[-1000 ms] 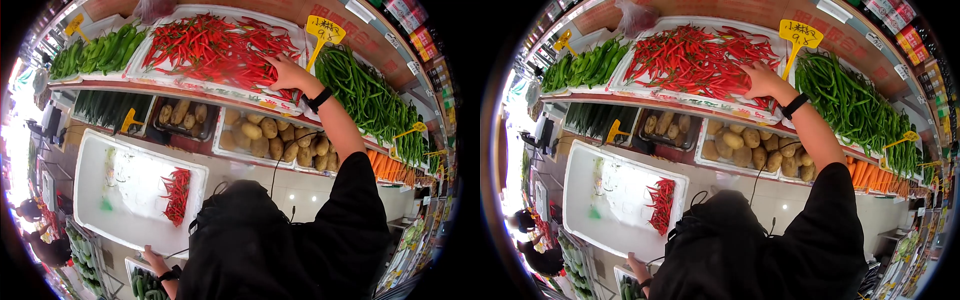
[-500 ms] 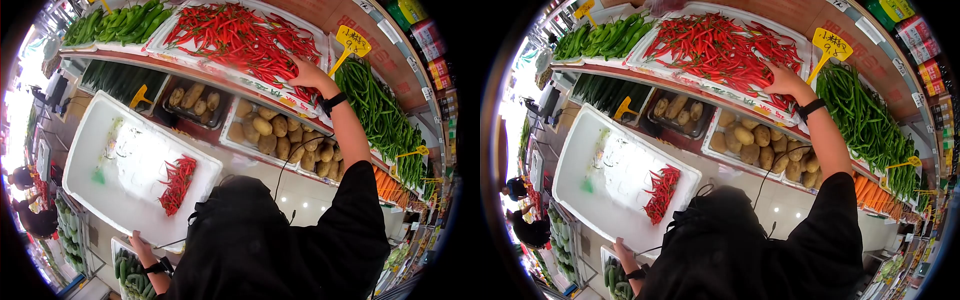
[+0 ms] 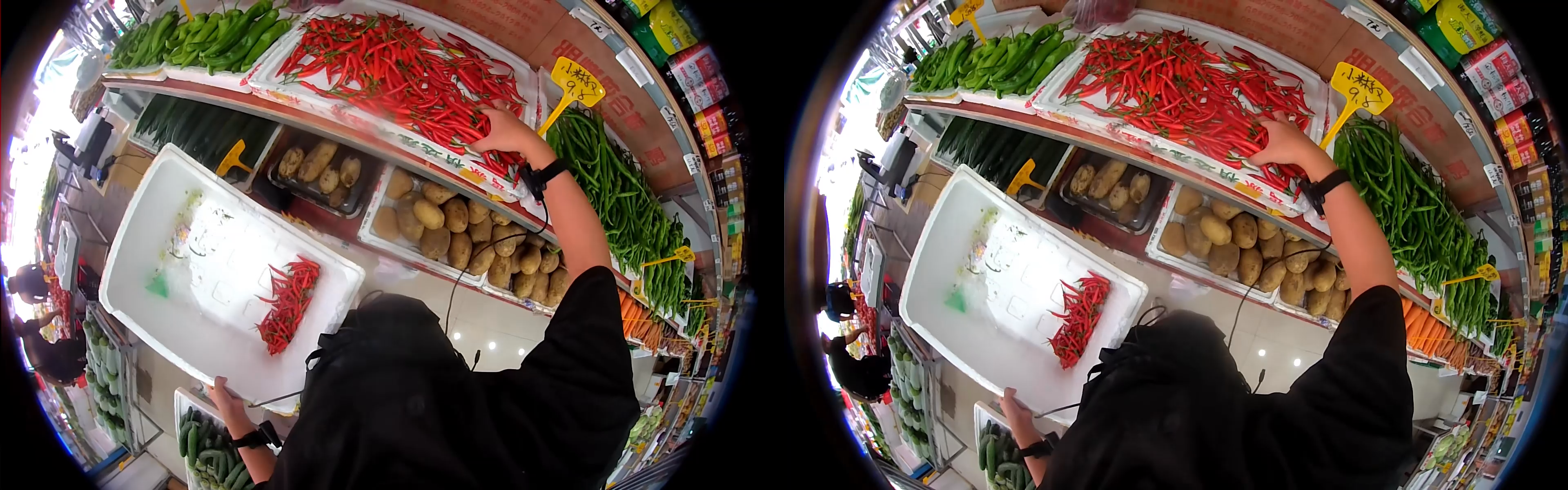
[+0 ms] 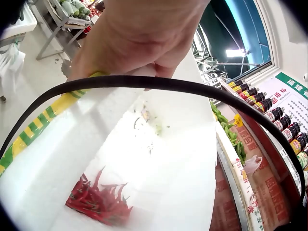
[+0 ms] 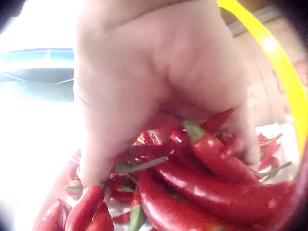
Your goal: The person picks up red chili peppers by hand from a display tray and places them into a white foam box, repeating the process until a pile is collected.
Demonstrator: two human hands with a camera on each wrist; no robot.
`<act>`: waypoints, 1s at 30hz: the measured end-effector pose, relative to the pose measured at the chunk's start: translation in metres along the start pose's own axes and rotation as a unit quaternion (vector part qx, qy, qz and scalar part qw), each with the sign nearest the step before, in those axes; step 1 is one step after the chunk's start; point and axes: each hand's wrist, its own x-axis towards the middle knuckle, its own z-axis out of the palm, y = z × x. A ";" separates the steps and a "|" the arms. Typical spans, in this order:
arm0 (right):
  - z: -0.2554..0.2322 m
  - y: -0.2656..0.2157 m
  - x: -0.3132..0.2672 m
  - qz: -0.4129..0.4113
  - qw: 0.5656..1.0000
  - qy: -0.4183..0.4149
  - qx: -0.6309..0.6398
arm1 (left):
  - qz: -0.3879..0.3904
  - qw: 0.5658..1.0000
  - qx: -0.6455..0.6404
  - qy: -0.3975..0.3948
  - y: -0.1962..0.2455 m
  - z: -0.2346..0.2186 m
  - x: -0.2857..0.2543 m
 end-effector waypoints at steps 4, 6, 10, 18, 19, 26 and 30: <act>0.000 0.007 0.011 -0.022 0.999 -0.011 -0.021 | -0.010 0.999 -0.010 -0.048 0.002 0.004 -0.006; -0.003 0.000 0.011 -0.012 0.999 -0.042 -0.031 | -0.009 0.999 -0.011 -0.040 0.006 0.010 -0.012; 0.004 0.010 0.009 -0.031 0.999 0.026 -0.024 | 0.009 1.000 0.000 0.024 0.000 0.014 -0.007; -0.006 0.042 0.022 -0.051 0.979 0.066 0.187 | 0.015 1.000 -0.005 -0.015 0.005 0.020 -0.018; -0.005 0.045 0.022 -0.051 0.967 0.069 0.238 | 0.017 1.000 -0.004 -0.013 0.002 0.018 -0.016; -0.008 0.064 0.040 0.021 0.929 0.076 0.363 | 0.004 1.000 0.002 -0.009 -0.006 0.010 -0.006; -0.017 0.068 0.047 0.022 0.886 0.092 0.454 | 0.000 1.000 -0.003 -0.002 0.000 0.019 -0.014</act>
